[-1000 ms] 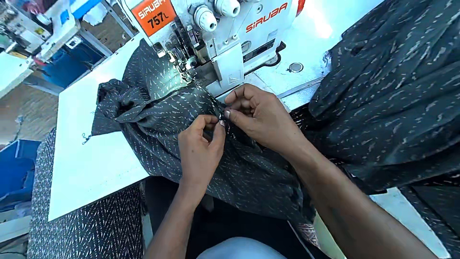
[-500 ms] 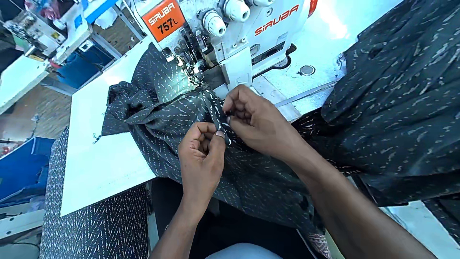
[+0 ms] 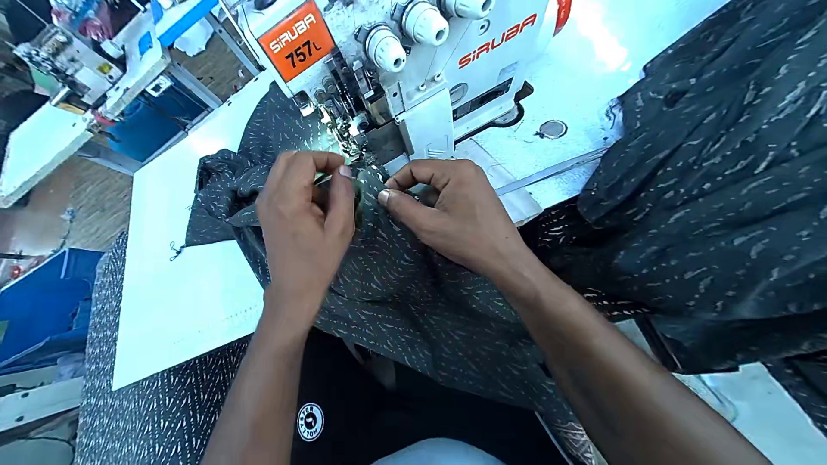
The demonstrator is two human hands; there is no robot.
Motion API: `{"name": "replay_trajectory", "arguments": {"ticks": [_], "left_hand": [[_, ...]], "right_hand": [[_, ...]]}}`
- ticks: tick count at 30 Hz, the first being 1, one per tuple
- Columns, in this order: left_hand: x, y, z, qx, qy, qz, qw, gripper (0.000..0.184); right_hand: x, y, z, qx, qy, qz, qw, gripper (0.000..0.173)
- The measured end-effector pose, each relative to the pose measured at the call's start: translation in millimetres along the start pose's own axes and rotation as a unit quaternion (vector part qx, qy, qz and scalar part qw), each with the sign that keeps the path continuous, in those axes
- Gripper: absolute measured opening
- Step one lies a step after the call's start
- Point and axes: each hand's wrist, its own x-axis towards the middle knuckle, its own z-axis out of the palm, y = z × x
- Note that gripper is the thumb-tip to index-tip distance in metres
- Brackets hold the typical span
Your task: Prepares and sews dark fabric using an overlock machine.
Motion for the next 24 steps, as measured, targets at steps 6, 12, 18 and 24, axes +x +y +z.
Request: {"name": "replay_trajectory", "arguments": {"ticks": [6, 12, 18, 24], "left_hand": [[14.2, -14.0, 5.5, 0.054, -0.047, 0.003, 0.997, 0.016], [20.0, -24.5, 6.8, 0.032, -0.055, 0.050, 0.997, 0.015], [18.6, -37.4, 11.7, -0.007, -0.032, 0.138, 0.990, 0.015], [21.7, -40.2, 9.1, -0.006, -0.061, 0.168, 0.984, 0.015]], "right_hand": [[-8.1, 2.8, 8.5, 0.315, -0.021, 0.096, 0.944, 0.011], [-13.0, 7.5, 17.9, 0.356, -0.021, 0.099, 0.929, 0.010], [-18.2, 15.3, 16.9, 0.252, 0.015, 0.044, 0.966, 0.009], [-16.8, 16.8, 17.8, 0.296, 0.020, 0.054, 0.954, 0.010]]}}
